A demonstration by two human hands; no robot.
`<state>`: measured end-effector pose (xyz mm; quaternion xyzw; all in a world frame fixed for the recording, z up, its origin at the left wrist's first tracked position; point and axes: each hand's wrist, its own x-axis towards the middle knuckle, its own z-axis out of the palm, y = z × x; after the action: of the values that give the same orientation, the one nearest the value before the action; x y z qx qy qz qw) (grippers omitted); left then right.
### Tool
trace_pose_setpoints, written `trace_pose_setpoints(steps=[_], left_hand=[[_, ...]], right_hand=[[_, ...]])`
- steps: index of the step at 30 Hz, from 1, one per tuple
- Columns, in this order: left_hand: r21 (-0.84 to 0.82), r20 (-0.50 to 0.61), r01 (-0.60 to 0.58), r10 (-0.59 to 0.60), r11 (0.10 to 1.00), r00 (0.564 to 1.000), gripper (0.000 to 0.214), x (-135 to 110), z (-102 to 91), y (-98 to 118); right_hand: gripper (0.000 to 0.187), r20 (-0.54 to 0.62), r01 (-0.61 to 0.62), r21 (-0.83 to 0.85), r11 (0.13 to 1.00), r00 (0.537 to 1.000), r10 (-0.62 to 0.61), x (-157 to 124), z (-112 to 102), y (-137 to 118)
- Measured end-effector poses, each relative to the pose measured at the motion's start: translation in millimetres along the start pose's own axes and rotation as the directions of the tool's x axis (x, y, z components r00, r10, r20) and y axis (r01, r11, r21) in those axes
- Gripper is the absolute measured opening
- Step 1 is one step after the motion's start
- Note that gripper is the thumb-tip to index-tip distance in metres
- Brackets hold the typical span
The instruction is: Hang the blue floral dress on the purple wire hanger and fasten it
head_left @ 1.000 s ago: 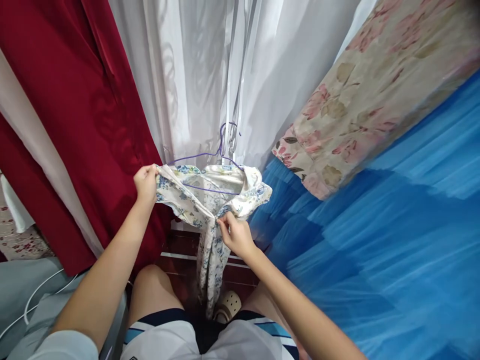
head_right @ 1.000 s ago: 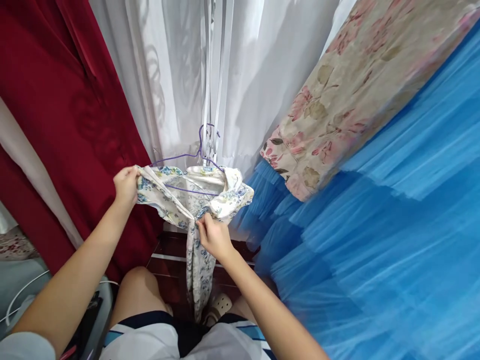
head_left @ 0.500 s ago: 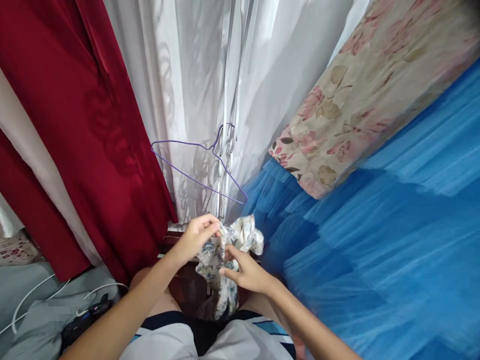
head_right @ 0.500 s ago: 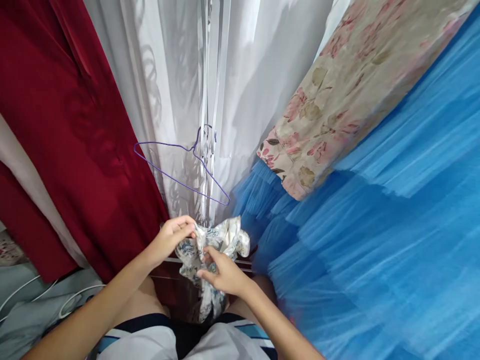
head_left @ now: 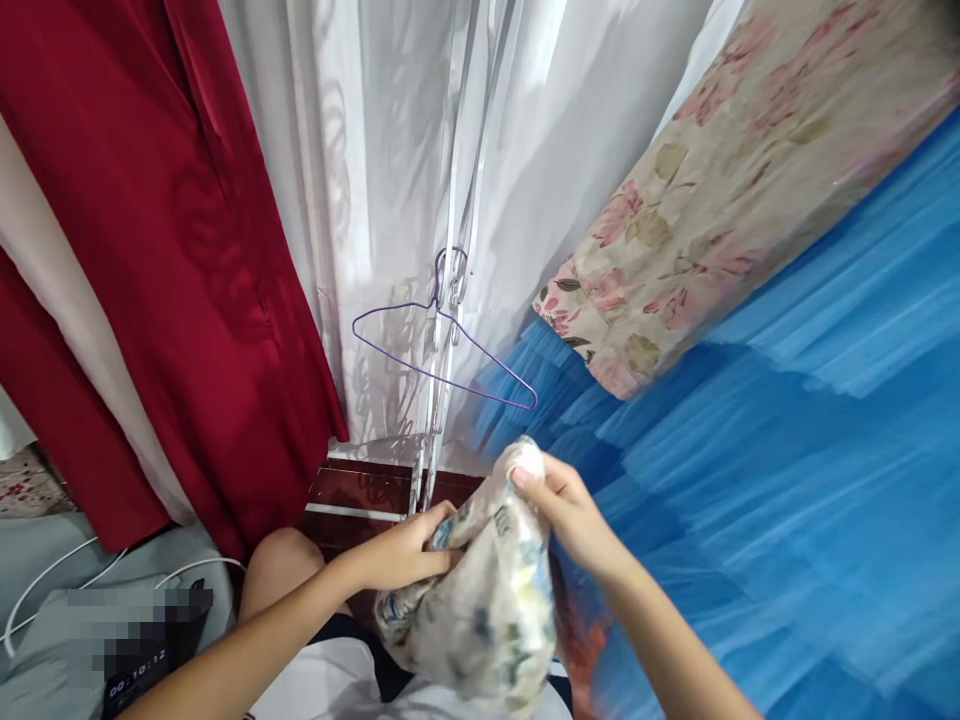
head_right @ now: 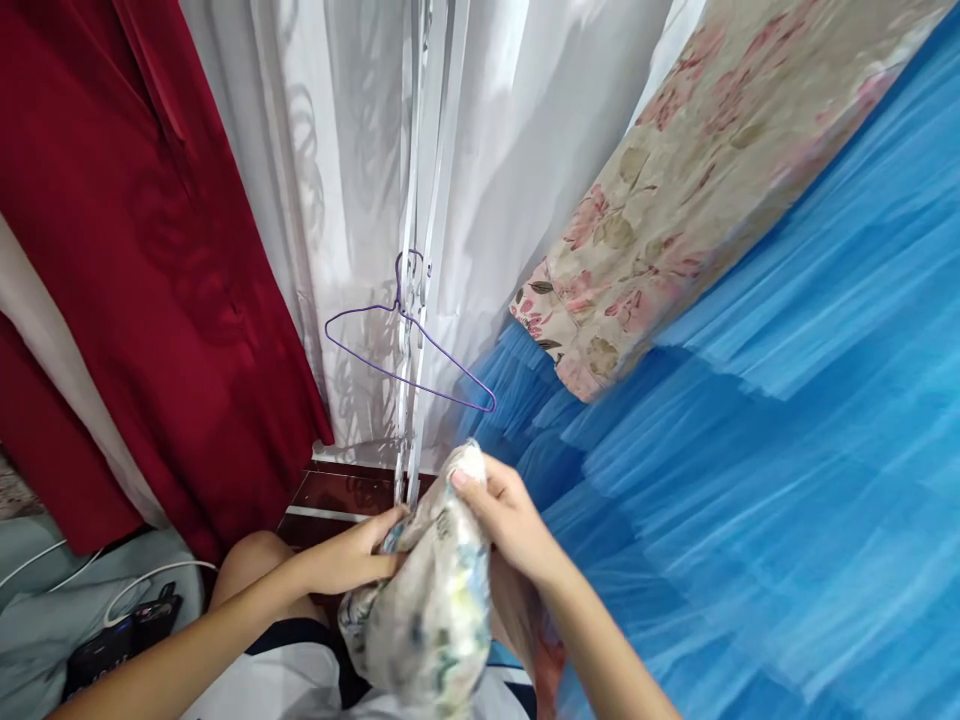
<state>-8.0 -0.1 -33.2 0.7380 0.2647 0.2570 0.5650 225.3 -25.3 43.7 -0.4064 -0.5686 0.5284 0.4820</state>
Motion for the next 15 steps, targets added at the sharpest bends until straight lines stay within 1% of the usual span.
trace_pose_setpoints(steps=[2,3,5,6,7,9,11,12,13,14,15], left_hand=[[0.092,-0.093,0.011,-0.003,0.996,0.996,0.032,-4.2,-5.6,-10.7],[0.136,-0.147,0.010,0.010,0.991,0.989,0.029,-5.0,-11.9,-13.1],[0.212,-0.265,-0.001,0.058,0.977,0.963,0.027,-4.2,-30.7,-11.7],[0.235,-0.325,-0.010,0.088,0.972,0.942,0.027,-3.1,-42.4,-8.1],[0.249,-0.383,-0.020,0.118,0.968,0.916,0.027,-1.9,-55.1,-2.9],[0.277,-0.476,-0.044,0.177,0.960,0.861,0.025,-0.8,-81.8,10.0],[0.328,-0.528,-0.062,0.237,0.943,0.816,0.024,-2.6,-108.8,21.4],[0.365,-0.540,-0.060,0.263,0.929,0.799,0.024,-4.8,-122.1,24.7],[0.410,-0.540,-0.044,0.282,0.911,0.793,0.025,-7.7,-135.2,25.6],[0.462,-0.527,-0.017,0.290,0.887,0.799,0.026,-11.3,-147.9,24.0],[0.518,-0.500,0.019,0.285,0.855,0.818,0.028,-14.9,-160.2,19.9]], right_hand=[[0.026,-0.081,0.106,-0.166,0.980,0.989,-0.121,14.6,-30.4,-18.8],[0.026,-0.119,0.162,-0.230,0.960,0.974,-0.193,26.1,-45.0,-27.2],[0.030,-0.190,0.262,-0.306,0.915,0.925,-0.329,57.2,-68.5,-40.7],[0.034,-0.216,0.291,-0.309,0.906,0.906,-0.364,75.6,-76.1,-45.5],[0.037,-0.219,0.288,-0.294,0.911,0.908,-0.358,94.7,-80.4,-49.0],[0.041,-0.186,0.216,-0.219,0.951,0.948,-0.258,130.6,-79.3,-52.4],[0.042,-0.120,0.135,-0.163,0.977,0.981,-0.156,156.9,-68.2,-51.8],[0.041,-0.080,0.101,-0.143,0.985,0.990,-0.113,165.0,-61.0,-50.6],[0.040,-0.039,0.073,-0.123,0.990,0.996,-0.079,169.7,-53.9,-49.2],[0.038,0.001,0.048,-0.101,0.994,0.999,-0.048,171.4,-47.7,-47.8],[0.035,0.037,0.029,-0.081,0.996,0.999,-0.026,170.9,-43.0,-46.7]])
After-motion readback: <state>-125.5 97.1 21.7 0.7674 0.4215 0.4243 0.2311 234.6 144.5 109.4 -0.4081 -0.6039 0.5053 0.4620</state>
